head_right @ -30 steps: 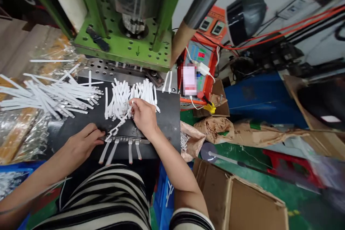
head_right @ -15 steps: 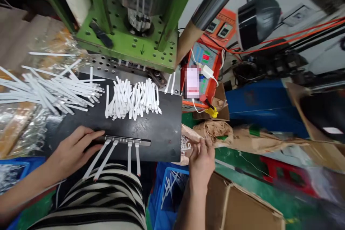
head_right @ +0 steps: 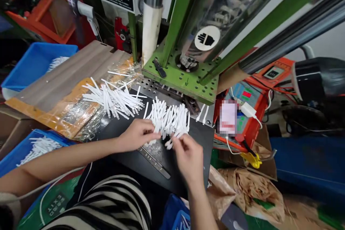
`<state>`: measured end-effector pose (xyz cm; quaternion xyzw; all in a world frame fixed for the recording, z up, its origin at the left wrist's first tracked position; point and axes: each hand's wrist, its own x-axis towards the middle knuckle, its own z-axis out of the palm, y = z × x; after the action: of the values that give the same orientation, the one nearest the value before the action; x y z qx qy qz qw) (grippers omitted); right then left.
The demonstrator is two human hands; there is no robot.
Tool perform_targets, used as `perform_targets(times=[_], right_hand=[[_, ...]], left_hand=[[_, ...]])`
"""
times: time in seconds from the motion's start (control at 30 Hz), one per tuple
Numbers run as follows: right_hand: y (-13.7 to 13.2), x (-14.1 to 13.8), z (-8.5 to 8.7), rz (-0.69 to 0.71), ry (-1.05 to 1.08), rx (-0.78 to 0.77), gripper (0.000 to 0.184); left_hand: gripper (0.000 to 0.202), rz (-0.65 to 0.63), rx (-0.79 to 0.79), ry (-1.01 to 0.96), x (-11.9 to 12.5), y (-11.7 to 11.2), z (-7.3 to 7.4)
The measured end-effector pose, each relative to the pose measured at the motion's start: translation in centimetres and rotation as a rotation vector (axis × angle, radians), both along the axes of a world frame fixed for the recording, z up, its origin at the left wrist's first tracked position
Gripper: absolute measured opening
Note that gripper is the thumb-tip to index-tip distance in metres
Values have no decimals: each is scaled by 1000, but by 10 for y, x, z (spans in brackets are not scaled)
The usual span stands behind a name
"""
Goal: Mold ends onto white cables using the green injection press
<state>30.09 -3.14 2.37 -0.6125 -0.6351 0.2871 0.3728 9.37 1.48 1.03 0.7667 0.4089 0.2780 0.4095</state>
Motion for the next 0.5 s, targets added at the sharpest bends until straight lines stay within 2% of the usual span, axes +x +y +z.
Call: perform_targets(times=[0.1, 0.17, 0.27, 0.33, 0.4, 0.5], right_hand=[[52, 13, -8, -21, -68, -150, 38], [74, 16, -16, -40, -239, -173, 34], [85, 13, -22, -90, -561, -75, 25], [84, 4, -19, -115, -664, 29, 30], [86, -13, -13, -14, -654, 81, 28], [98, -50, -5, 306, -596, 87, 19]], left_hand=[[45, 53, -13, 103, 16, 35, -7], [32, 72, 39, 138, 16, 48, -10], [11, 63, 127, 201, -9, 48, -7], [21, 37, 229, 293, -36, 45, -2], [27, 10, 414, 464, -64, 48, 0], [24, -33, 631, 646, -91, 62, -4]])
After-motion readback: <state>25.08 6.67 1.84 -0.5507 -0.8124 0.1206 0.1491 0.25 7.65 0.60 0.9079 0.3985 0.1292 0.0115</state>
